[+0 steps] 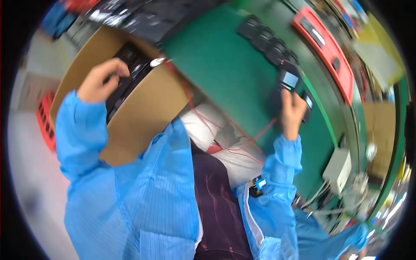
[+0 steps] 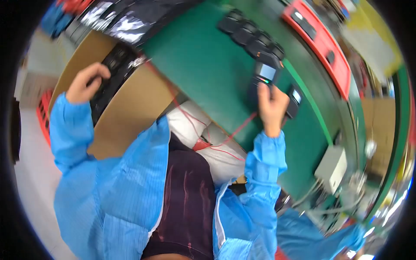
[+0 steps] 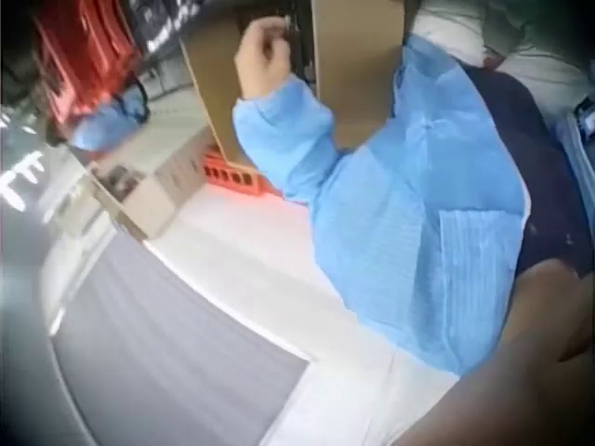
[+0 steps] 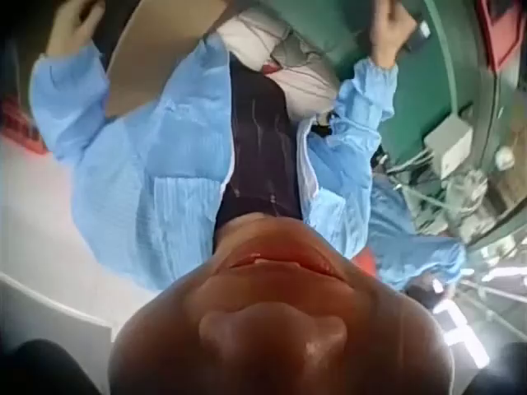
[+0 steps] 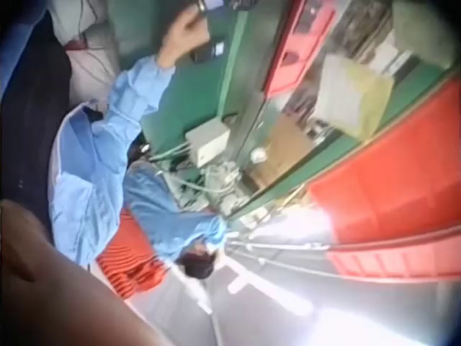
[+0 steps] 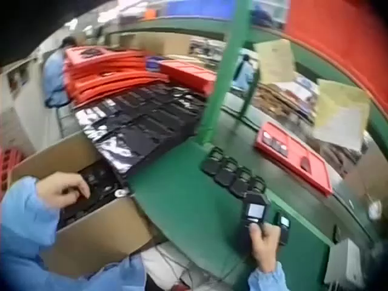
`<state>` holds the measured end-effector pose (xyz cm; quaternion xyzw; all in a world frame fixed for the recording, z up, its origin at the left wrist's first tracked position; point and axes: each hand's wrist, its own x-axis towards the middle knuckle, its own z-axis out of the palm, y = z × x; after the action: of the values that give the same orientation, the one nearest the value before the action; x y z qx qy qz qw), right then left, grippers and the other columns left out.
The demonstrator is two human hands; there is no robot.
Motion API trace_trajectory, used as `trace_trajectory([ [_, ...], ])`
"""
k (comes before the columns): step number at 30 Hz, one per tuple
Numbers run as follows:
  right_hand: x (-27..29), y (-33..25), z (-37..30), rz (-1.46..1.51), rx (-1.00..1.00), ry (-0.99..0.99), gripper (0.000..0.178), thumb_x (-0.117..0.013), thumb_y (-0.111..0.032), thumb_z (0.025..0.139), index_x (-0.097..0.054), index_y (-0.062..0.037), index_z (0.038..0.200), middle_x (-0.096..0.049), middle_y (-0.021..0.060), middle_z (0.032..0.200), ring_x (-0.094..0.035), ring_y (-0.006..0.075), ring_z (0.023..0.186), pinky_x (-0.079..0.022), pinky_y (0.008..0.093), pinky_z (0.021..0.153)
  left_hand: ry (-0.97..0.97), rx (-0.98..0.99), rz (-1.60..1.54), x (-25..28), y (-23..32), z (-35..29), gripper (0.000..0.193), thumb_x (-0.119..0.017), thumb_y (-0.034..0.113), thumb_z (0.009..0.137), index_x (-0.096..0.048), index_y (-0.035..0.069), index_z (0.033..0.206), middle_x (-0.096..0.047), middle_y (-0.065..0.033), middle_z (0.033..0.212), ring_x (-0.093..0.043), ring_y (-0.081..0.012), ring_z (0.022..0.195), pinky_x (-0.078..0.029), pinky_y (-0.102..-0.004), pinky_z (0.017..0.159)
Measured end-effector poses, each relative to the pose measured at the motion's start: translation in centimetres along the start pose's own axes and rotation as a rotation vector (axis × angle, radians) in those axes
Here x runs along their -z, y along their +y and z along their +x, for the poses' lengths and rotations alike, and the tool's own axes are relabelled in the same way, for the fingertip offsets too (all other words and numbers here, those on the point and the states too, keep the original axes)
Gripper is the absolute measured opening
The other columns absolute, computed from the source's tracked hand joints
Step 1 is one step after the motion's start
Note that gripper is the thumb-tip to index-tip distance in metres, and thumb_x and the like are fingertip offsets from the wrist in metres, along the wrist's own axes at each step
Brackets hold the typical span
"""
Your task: The recorder is assembling handheld electronic devices by inserting batteries into them and arranging them on a workbench.
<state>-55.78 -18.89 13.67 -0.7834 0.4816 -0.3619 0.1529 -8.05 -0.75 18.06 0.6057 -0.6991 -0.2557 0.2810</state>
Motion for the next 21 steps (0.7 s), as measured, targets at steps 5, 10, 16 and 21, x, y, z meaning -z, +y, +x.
trace_trajectory([
  [5, 1.9, 2.6, -1.5, 0.162, -0.157, 0.192, 0.038, -0.059, -0.028, 0.096, -0.063, 0.0041, 0.076, -0.057, -0.0009, 0.068, -0.046, 0.0078, 0.064, -0.039, 0.0274, 0.055, -0.025, 0.536, 0.161, 2.2, -13.2, -7.3, 0.024, -0.053, -0.008, 0.075, -0.057, 0.003, 0.096, -0.062, -0.0078, 0.087, -0.061, -0.0182, 0.086, -0.049, -0.0316, 0.078],
  [10, 4.0, 3.7, -5.4, 0.186, -0.260, 0.380, 0.041, -0.054, -0.030, 0.098, -0.066, 0.0088, 0.091, -0.063, 0.0055, 0.081, -0.051, 0.0099, 0.068, -0.044, 0.0290, 0.060, 0.159, 0.724, 0.135, -6.1, -27.8, -15.3, 0.034, -0.067, 0.001, 0.072, -0.061, 0.009, 0.105, -0.066, -0.0142, 0.095, -0.065, -0.0263, 0.094, -0.052, -0.0403, 0.082],
  [16, 5.8, 2.4, -8.6, 0.182, -0.484, 0.683, 0.046, -0.050, -0.035, 0.099, -0.063, 0.0067, 0.115, -0.067, 0.0111, 0.089, -0.056, 0.0141, 0.072, -0.045, 0.0292, 0.060, -0.360, 0.336, 0.614, -11.5, -25.0, -13.4, 0.062, -0.070, 0.005, 0.067, -0.050, 0.012, 0.125, -0.053, -0.0089, 0.124, -0.052, -0.0311, 0.115, -0.048, -0.0407, 0.092],
  [21, 5.8, 1.8, -8.0, 0.104, -0.602, 0.765, 0.053, -0.048, -0.041, 0.098, -0.058, 0.0049, 0.122, -0.063, 0.0184, 0.109, -0.064, 0.0259, 0.079, -0.054, 0.0338, 0.066, -0.338, -0.052, 0.768, -14.0, -30.0, -12.1, 0.055, -0.069, 0.010, 0.066, -0.052, 0.014, 0.118, -0.052, -0.0091, 0.120, -0.053, -0.0293, 0.110, -0.048, -0.0392, 0.090],
])
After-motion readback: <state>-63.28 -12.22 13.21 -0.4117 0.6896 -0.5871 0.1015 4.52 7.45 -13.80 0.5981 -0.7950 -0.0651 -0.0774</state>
